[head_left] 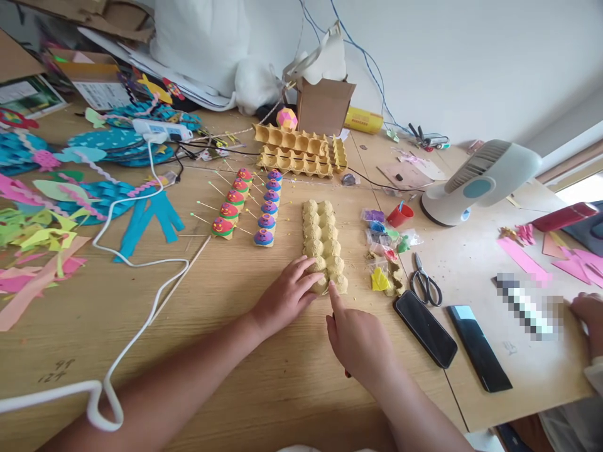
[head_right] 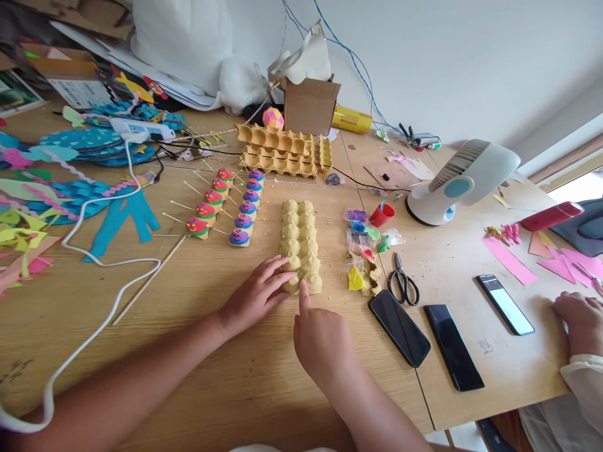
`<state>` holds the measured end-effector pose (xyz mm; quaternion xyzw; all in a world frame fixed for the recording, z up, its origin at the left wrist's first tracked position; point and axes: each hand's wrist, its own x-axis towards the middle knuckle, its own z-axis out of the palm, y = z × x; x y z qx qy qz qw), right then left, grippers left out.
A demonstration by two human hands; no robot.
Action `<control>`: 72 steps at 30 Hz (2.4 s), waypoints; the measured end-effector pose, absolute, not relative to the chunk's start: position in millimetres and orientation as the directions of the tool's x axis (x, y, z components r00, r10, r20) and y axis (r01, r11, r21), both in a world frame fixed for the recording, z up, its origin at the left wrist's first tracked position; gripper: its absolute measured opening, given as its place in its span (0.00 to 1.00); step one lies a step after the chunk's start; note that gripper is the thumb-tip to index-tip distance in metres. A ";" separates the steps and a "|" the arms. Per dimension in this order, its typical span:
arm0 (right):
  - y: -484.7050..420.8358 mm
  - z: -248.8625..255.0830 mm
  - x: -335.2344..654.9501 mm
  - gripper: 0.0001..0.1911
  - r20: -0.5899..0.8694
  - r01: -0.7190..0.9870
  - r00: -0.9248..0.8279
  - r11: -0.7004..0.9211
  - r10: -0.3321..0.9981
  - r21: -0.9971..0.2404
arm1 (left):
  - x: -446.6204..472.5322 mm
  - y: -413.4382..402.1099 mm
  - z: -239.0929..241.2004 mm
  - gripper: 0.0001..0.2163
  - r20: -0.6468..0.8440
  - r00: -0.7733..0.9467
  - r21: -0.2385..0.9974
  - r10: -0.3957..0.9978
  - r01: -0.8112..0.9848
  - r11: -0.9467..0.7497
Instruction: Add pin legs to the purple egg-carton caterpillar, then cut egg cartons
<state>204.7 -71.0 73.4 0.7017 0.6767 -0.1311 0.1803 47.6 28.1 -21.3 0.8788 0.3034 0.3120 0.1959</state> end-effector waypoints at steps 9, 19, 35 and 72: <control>-44.2 78.4 218.5 0.34 -0.412 0.998 0.062 -0.045 0.909 0.053 | 76.0 41.7 -15.6 0.12 0.370 0.556 0.608 0.745 0.461 -0.646; -22.6 67.3 230.0 0.33 -0.366 0.996 0.086 -0.071 0.927 0.054 | 90.2 65.4 -25.2 0.12 0.419 0.524 0.603 0.742 0.450 -0.658; -21.4 66.4 235.5 0.33 -0.338 0.998 0.055 -0.037 0.940 0.058 | 85.6 71.7 -30.4 0.14 0.420 0.534 0.605 0.734 0.438 -0.665; -29.4 59.5 229.2 0.36 -0.333 0.991 0.037 0.007 0.942 0.130 | 88.1 72.9 -29.0 0.13 0.396 0.523 0.607 0.755 0.468 -0.643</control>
